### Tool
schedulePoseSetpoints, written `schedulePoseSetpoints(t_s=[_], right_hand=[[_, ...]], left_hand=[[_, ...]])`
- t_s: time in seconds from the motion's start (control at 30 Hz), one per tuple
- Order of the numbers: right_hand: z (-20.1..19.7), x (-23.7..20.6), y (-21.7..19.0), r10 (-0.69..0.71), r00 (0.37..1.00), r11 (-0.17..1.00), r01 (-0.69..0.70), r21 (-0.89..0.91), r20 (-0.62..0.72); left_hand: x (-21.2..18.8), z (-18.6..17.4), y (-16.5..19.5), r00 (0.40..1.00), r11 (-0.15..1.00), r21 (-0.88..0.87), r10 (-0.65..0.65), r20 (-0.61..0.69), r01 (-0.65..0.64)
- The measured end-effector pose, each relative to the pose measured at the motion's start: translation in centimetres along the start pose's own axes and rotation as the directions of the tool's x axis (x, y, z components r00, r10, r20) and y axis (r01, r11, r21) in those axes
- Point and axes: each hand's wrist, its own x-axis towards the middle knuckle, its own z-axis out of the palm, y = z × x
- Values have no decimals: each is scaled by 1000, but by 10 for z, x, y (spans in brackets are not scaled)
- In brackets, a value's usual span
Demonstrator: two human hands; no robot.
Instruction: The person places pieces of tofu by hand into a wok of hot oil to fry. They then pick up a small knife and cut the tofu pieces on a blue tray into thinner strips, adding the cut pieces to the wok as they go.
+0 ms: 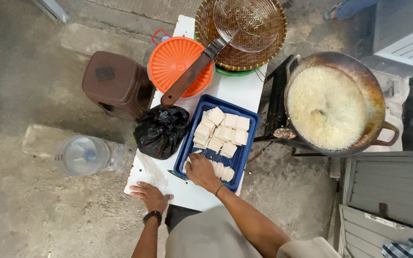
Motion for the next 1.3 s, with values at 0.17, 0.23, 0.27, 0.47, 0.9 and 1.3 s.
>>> schedulePoseSetpoints(t_s=[0.17,0.23,0.27,0.47,0.9,1.3], right_hand=[[1,-3,-10,23,1000,994,-24,-105,-12],[-1,0,-13,46,999,991,-45,-125,0],[-1,2,-14,70,997,989,-67,-135,16],[2,7,-15,109,993,981,-99,-169,51],[-6,21,13,-4,995,997,12,-78,101],[-22,32,28,10,914,995,32,-97,406]], left_hand=[[0,0,0,1000,998,55,4,6,-4],[0,0,0,1000,997,74,6,0,-6],[0,-1,-1,1000,997,80,6,2,-6],[0,0,-2,999,997,68,41,-32,-39],[-1,1,-2,999,999,-28,14,-29,-15],[2,4,-2,1000,1000,15,-5,7,5]])
